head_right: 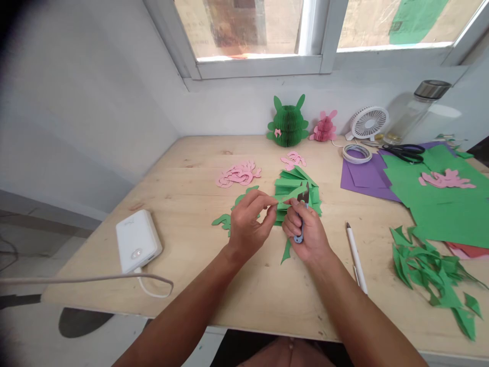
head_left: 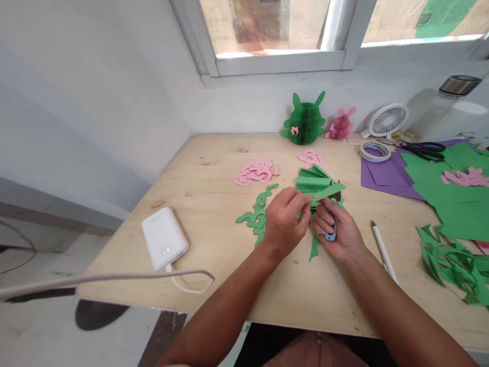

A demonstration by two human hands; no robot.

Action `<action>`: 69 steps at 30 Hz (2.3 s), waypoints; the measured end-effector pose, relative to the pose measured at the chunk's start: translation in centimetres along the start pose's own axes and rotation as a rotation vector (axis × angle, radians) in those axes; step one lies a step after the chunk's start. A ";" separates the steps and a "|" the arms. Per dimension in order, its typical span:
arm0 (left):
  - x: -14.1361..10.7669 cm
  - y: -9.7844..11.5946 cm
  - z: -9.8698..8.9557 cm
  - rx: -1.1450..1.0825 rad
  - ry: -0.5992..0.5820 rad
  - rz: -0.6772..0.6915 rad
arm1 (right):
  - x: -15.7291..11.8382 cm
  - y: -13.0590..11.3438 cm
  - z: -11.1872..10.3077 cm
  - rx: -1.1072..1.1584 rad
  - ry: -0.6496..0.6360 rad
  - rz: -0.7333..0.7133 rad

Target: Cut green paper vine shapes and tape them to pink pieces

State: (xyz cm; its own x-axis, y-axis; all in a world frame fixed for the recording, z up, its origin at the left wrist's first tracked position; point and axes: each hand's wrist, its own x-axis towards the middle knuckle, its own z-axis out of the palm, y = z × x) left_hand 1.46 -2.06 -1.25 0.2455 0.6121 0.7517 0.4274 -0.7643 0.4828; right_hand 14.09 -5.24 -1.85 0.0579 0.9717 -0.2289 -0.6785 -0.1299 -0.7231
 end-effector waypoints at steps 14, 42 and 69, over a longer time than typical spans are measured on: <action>0.0 -0.6 0.1 0.109 0.146 0.127 | -0.3 -0.4 0.3 0.045 -0.041 -0.025; 1.8 -1.6 -1.7 -1.117 -0.226 -0.984 | -0.4 -0.2 0.5 -0.341 0.215 -0.120; 1.6 -1.3 -1.0 -0.969 0.095 -1.132 | -1.8 0.3 0.3 -0.651 0.128 -0.622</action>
State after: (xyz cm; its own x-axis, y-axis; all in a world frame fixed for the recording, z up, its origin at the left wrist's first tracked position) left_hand 0.44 -0.30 -0.24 0.1146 0.9713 -0.2086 -0.3908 0.2372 0.8894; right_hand 13.54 -6.92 -1.49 0.3826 0.8796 0.2828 0.0477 0.2869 -0.9568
